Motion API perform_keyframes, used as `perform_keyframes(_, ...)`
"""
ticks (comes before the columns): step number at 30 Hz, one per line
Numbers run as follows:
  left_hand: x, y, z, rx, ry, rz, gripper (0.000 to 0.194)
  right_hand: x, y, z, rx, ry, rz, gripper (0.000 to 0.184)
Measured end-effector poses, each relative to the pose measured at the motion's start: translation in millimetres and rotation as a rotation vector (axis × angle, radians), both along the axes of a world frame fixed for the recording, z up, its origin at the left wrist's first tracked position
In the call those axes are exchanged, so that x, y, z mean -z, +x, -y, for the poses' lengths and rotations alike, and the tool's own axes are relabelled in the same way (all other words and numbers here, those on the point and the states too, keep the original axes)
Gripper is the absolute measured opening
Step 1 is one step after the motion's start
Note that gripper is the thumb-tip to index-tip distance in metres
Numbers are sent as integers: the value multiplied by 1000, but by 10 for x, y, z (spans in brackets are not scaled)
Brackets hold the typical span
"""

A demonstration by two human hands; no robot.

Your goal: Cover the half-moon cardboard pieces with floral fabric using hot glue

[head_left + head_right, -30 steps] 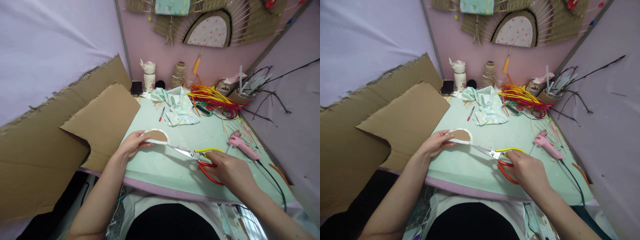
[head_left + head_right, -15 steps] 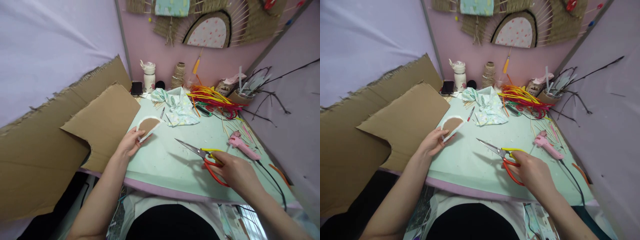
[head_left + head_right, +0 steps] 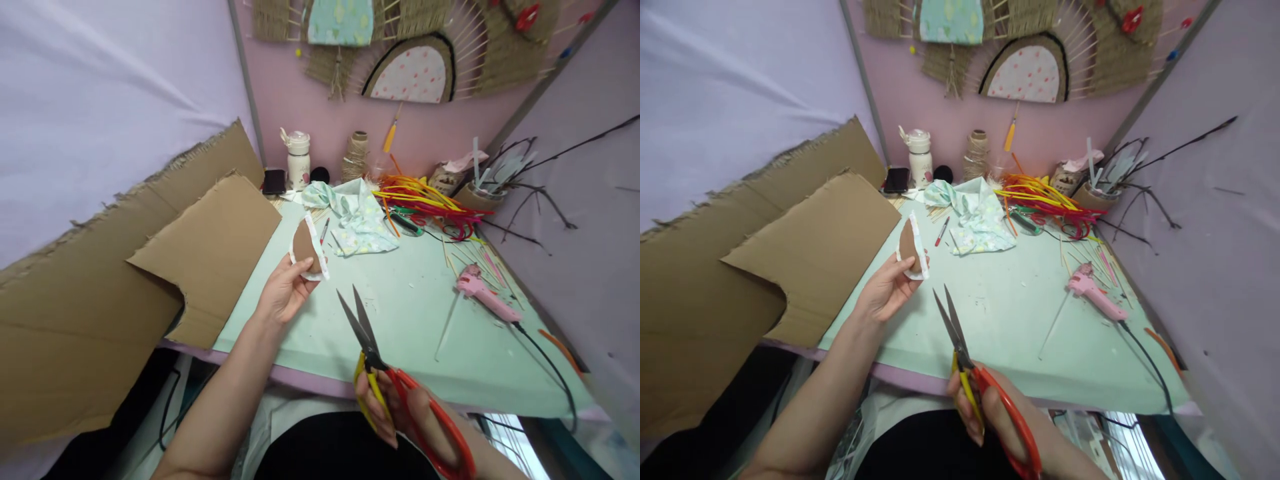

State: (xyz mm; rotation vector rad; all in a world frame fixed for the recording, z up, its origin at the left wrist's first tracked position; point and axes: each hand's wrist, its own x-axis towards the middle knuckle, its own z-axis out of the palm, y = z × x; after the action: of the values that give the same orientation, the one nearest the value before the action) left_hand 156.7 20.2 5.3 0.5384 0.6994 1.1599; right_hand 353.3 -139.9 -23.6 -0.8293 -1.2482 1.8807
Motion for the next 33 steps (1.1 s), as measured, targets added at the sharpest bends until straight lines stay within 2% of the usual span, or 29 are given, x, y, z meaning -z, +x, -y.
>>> perform_keyframes(4, -16, 96, 40, -3, -31, 16, 41, 147, -136, -21, 49, -121, -124, 61)
perform_keyframes(8, -12, 133, 64, -14, -47, 28, 44, 202, -160, -65, 89, -153, -137, 64)
perform_keyframes(17, 10, 165, 113, -21, -67, 29, 44, 97, -204, -112, 173, -231, -110, 63)
perform_keyframes(33, 60, 182, 135, 6, -24, 25, 48, 46, -218, -131, 183, -261, -66, 56)
